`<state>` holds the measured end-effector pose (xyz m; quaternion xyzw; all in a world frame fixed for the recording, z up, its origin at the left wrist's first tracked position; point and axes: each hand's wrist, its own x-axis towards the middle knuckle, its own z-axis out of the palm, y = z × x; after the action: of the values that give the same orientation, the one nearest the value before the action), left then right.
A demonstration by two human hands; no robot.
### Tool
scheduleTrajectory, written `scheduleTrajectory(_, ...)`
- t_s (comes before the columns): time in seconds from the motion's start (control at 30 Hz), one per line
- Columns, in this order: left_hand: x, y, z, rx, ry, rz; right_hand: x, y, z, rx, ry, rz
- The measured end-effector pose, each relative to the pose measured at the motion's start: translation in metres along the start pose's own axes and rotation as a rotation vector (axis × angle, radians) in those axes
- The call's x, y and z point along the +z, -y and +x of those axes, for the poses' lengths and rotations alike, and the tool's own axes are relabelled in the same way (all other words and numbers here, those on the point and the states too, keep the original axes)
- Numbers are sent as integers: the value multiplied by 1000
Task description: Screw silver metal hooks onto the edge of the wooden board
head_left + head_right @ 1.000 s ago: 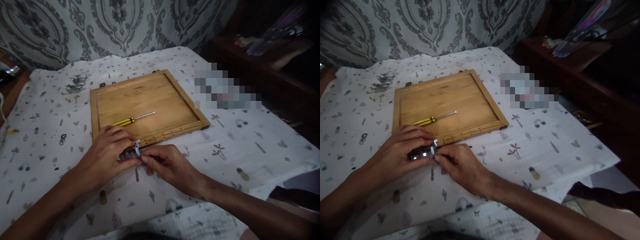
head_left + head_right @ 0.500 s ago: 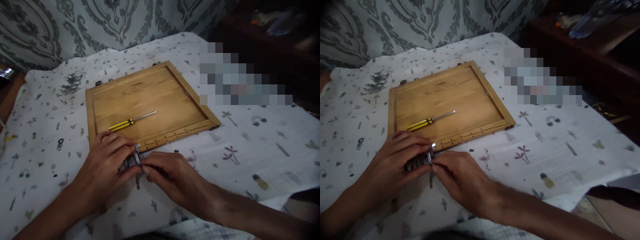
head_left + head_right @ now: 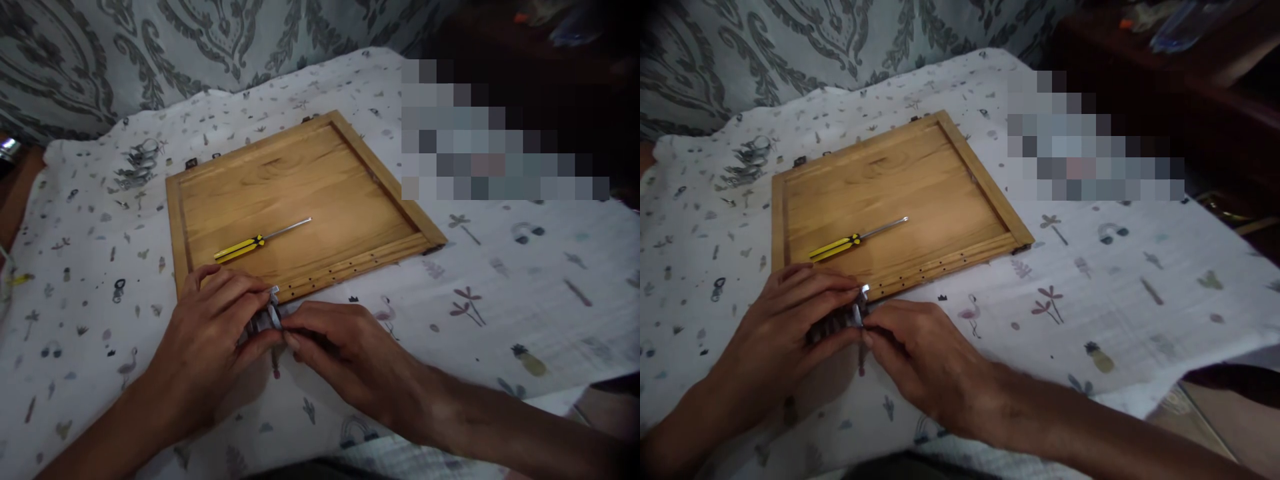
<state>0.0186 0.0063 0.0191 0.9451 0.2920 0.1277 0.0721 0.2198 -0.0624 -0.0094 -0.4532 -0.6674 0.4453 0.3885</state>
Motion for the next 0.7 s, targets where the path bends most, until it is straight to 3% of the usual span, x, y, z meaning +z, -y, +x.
scheduleTrajectory(0.7, -1, -1, -2, -23, -10, 2, 0, -1, 1, -8, 15, -38)
